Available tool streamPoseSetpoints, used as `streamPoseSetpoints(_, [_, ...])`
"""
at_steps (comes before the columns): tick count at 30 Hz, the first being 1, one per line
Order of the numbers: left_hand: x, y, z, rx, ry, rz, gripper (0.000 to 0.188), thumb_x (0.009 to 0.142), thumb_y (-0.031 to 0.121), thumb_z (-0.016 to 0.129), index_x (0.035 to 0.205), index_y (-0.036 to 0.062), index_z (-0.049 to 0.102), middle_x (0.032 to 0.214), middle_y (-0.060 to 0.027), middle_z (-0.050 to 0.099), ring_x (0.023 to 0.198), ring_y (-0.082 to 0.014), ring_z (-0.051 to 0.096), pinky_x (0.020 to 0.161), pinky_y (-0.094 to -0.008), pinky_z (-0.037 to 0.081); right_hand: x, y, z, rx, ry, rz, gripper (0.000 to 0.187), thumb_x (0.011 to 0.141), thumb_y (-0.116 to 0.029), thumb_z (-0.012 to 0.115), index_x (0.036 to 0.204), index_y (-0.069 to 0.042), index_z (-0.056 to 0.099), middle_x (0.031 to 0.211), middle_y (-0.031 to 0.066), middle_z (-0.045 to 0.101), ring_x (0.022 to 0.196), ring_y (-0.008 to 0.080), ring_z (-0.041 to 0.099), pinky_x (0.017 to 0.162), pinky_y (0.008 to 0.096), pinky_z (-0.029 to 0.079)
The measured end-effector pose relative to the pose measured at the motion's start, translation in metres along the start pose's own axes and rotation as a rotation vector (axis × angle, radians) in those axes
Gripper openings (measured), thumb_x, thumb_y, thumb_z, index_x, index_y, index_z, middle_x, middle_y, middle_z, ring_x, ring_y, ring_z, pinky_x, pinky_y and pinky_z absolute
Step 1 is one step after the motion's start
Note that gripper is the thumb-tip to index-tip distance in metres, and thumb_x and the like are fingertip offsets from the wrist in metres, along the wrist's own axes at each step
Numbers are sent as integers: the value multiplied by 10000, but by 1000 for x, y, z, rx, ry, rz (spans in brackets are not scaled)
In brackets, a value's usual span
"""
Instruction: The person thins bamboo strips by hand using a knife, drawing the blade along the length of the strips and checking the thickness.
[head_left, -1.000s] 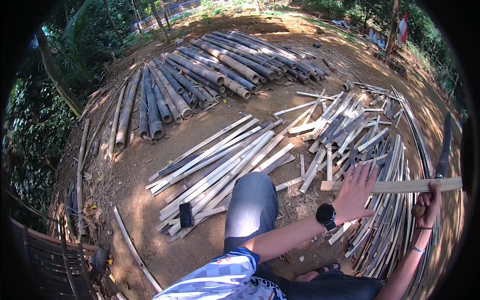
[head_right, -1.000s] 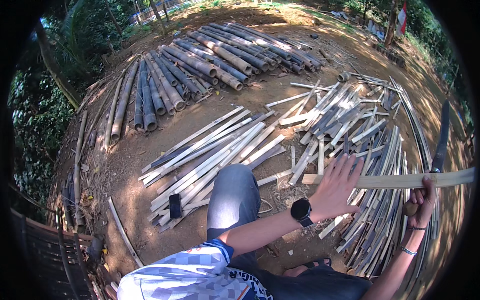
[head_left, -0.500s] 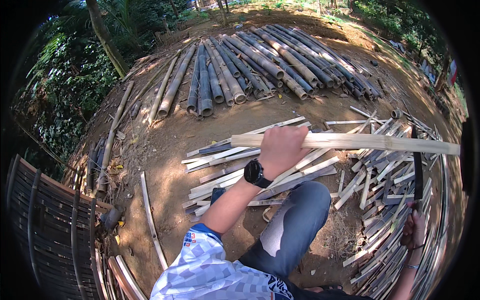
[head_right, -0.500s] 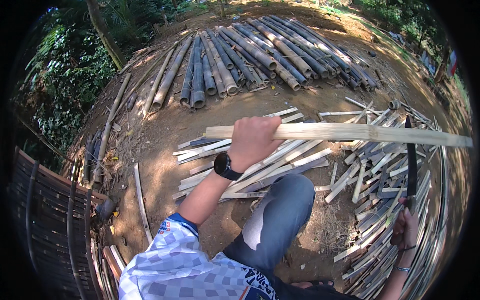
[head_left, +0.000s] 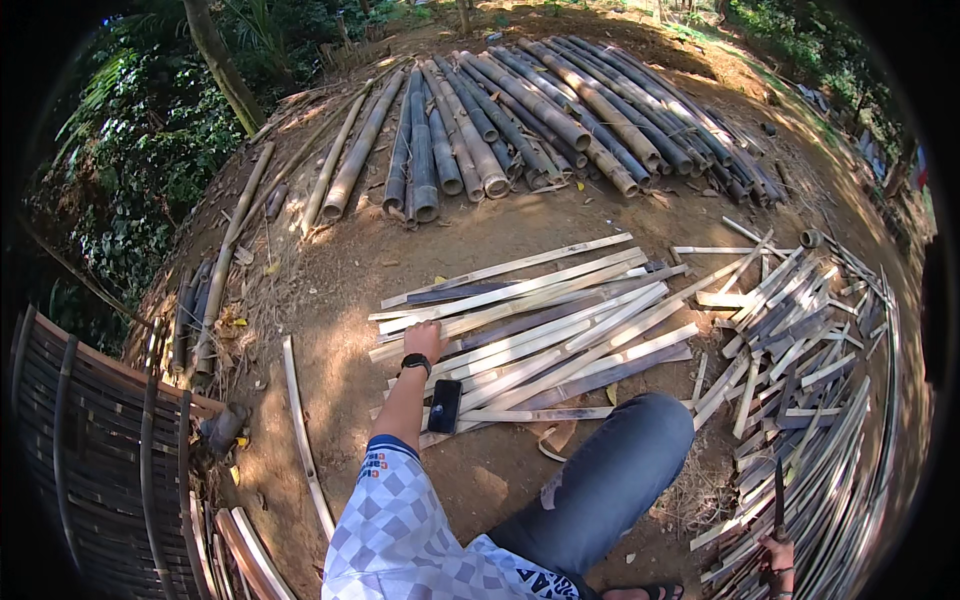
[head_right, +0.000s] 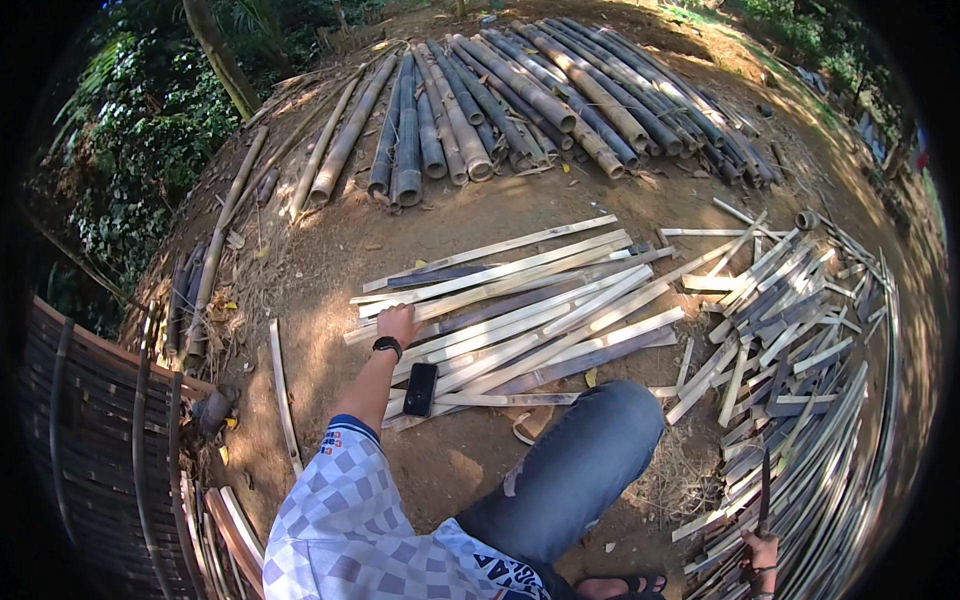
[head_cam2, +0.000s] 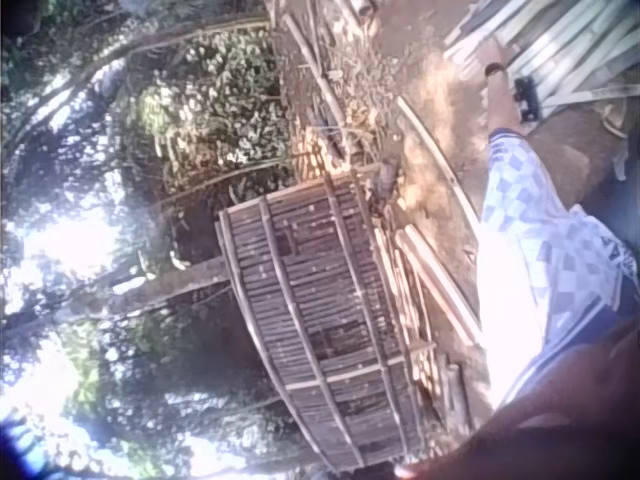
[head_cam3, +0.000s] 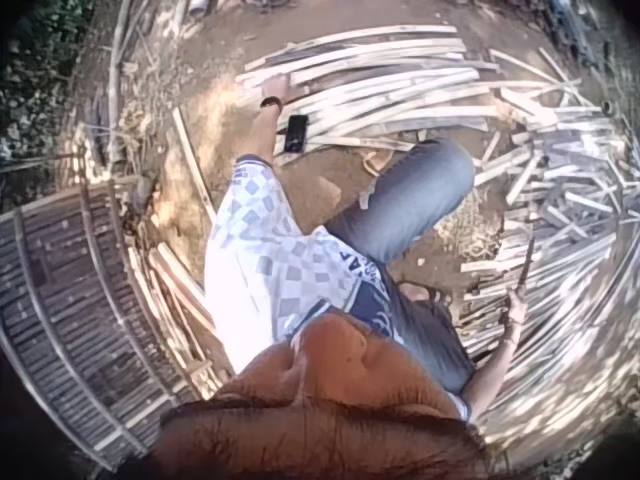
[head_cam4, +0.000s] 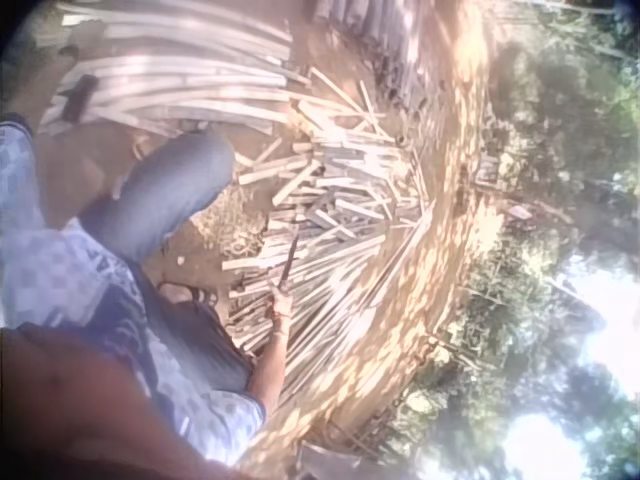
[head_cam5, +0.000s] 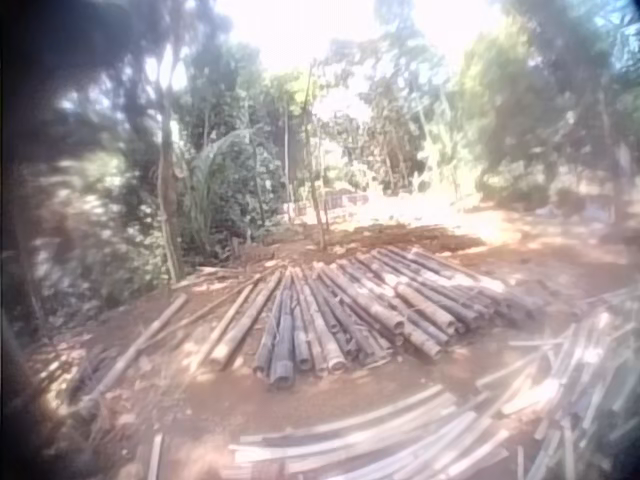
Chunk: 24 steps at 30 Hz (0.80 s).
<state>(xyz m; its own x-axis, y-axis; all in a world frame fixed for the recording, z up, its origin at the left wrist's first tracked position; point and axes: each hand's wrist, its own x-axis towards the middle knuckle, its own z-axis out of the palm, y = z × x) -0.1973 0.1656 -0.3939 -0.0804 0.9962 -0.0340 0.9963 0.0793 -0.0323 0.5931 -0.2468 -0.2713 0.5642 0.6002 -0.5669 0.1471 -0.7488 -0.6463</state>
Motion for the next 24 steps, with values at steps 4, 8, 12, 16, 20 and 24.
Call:
streamPoseSetpoints(4, [-16,24,24,124,183,-219,671,788,367,649,1344,75,414,1437,-204,316,1359,-382,226,1090,-531,196,9,67,-62,207,99,-20,300,656,-183,767,825,-35,568,593,-1,501,439,113,460,398,281,368])
streamPoseSetpoints(8, [-94,25,43,-49,233,-106,622,798,400,607,1288,40,477,1438,-222,320,1362,-387,235,1093,-523,196,-46,21,-44,117,124,207,244,836,-335,664,755,-202,476,438,-75,290,273,77,229,270,245,168])
streamPoseSetpoints(12, [-161,47,68,-117,124,-42,650,840,489,508,1275,5,499,1468,-245,264,1377,-398,199,1104,-519,171,-75,0,-27,78,79,189,311,823,-356,679,667,-213,451,465,-65,346,315,68,293,295,243,208])
streamPoseSetpoints(16, [-177,50,83,-148,54,-123,672,863,509,462,1288,-11,487,1471,-270,240,1383,-404,176,1109,-523,160,-79,-13,-5,60,88,288,277,810,-344,698,687,-211,488,476,-72,339,331,61,290,313,234,215])
streamPoseSetpoints(20, [-184,59,74,-150,24,-162,659,844,483,507,1283,-9,483,1474,-266,236,1379,-406,183,1101,-521,179,-64,21,-17,3,-28,224,193,857,-295,637,757,-144,569,489,-37,463,354,92,407,336,259,299])
streamPoseSetpoints(24, [-199,107,47,-217,159,18,635,776,363,634,1276,6,475,1447,-258,278,1359,-410,219,1070,-516,226,-27,109,-34,-272,61,-158,567,564,-108,802,1029,2,497,849,62,563,766,191,549,684,351,468])
